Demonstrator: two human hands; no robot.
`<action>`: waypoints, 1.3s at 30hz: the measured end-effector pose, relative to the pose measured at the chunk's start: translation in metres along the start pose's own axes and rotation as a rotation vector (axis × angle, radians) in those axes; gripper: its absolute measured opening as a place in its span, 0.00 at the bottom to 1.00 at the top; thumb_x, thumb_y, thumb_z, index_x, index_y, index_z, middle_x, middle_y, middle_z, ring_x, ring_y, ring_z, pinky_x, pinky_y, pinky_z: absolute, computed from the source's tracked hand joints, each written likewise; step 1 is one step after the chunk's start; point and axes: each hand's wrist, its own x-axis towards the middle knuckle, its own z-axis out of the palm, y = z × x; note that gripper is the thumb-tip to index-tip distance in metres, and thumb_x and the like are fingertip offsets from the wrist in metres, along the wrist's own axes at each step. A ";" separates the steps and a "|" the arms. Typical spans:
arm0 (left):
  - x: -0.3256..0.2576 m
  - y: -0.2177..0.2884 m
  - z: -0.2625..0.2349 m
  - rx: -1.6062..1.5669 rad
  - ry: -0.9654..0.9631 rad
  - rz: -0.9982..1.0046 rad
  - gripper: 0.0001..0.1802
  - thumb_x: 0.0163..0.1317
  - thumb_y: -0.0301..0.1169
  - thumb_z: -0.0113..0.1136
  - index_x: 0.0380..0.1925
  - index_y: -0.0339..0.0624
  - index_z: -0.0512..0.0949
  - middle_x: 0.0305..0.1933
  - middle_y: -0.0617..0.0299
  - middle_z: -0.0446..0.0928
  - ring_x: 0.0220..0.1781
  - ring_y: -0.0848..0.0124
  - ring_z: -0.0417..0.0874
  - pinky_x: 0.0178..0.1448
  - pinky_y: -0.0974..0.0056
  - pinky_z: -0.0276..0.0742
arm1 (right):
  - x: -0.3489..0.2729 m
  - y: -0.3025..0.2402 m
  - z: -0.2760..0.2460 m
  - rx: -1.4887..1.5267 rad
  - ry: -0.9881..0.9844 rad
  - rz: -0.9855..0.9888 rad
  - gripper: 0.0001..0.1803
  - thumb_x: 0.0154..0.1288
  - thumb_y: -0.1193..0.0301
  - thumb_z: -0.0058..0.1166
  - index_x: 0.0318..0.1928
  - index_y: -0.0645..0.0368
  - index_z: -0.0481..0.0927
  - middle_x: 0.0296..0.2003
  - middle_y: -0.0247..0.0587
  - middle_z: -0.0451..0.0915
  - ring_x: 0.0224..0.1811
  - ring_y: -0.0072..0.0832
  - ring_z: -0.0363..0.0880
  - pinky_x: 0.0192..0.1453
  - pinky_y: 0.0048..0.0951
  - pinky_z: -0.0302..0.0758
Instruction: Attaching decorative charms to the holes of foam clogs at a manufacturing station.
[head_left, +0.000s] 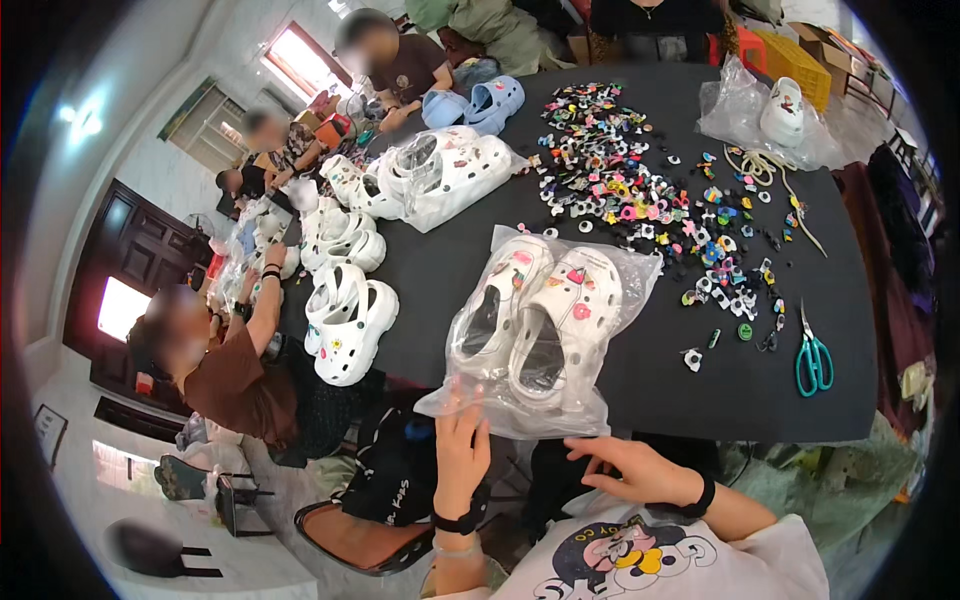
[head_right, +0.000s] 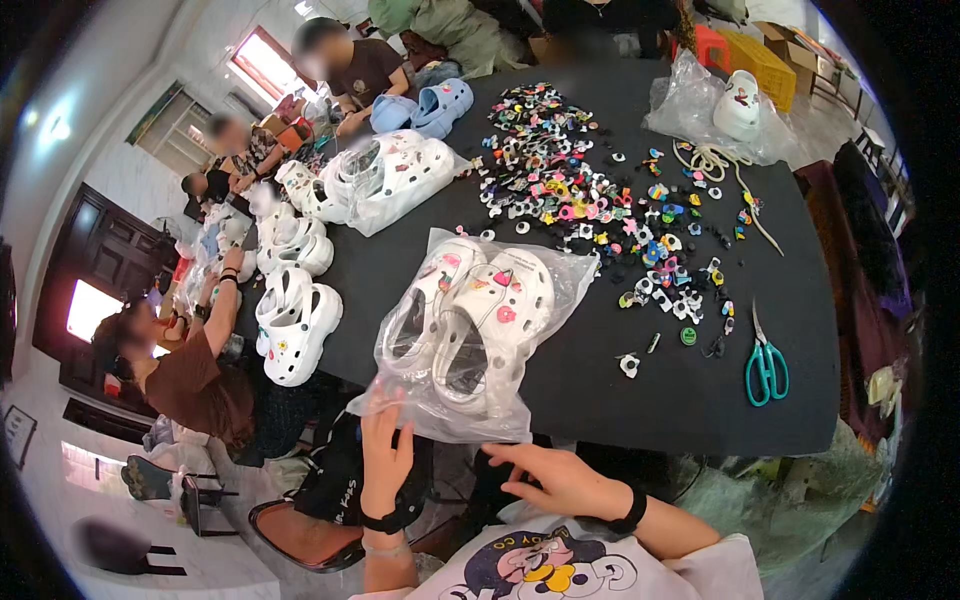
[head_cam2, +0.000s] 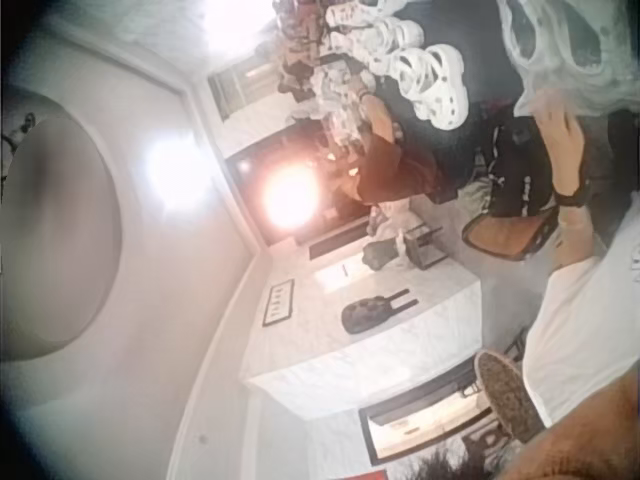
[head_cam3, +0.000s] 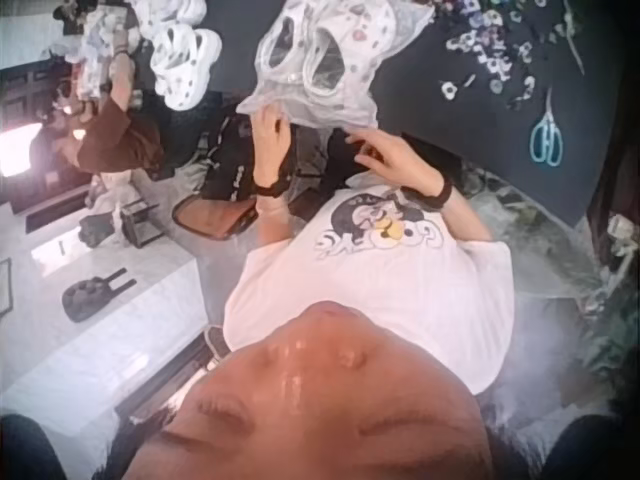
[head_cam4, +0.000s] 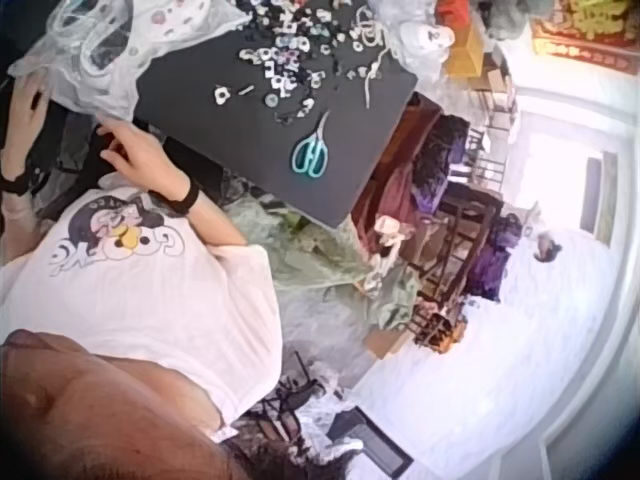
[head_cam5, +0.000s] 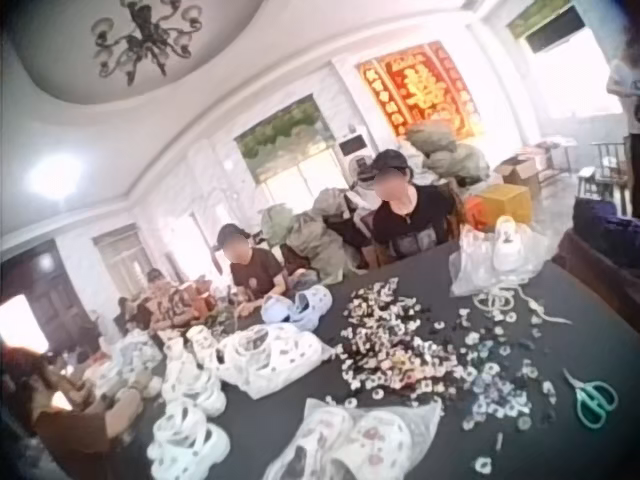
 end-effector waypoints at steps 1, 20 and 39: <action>0.003 -0.003 0.004 0.008 0.072 0.029 0.24 0.62 0.23 0.61 0.60 0.35 0.74 0.65 0.38 0.69 0.64 0.44 0.72 0.67 0.50 0.68 | -0.001 -0.004 0.000 0.041 -0.012 -0.024 0.31 0.66 0.74 0.58 0.69 0.52 0.68 0.50 0.41 0.81 0.39 0.31 0.85 0.43 0.31 0.81; 0.094 0.004 0.027 0.079 -0.011 0.092 0.23 0.49 0.39 0.73 0.43 0.38 0.82 0.41 0.48 0.83 0.46 0.50 0.83 0.52 0.52 0.77 | -0.019 0.011 -0.021 0.081 0.037 0.111 0.16 0.68 0.73 0.58 0.56 0.56 0.82 0.42 0.40 0.85 0.42 0.30 0.85 0.46 0.28 0.80; 0.042 0.017 0.017 -0.048 -0.051 -0.013 0.17 0.65 0.43 0.60 0.41 0.39 0.83 0.36 0.51 0.83 0.40 0.54 0.84 0.45 0.55 0.74 | -0.014 0.080 0.004 0.922 -0.100 0.451 0.39 0.78 0.45 0.37 0.76 0.59 0.47 0.68 0.49 0.67 0.64 0.38 0.73 0.66 0.40 0.72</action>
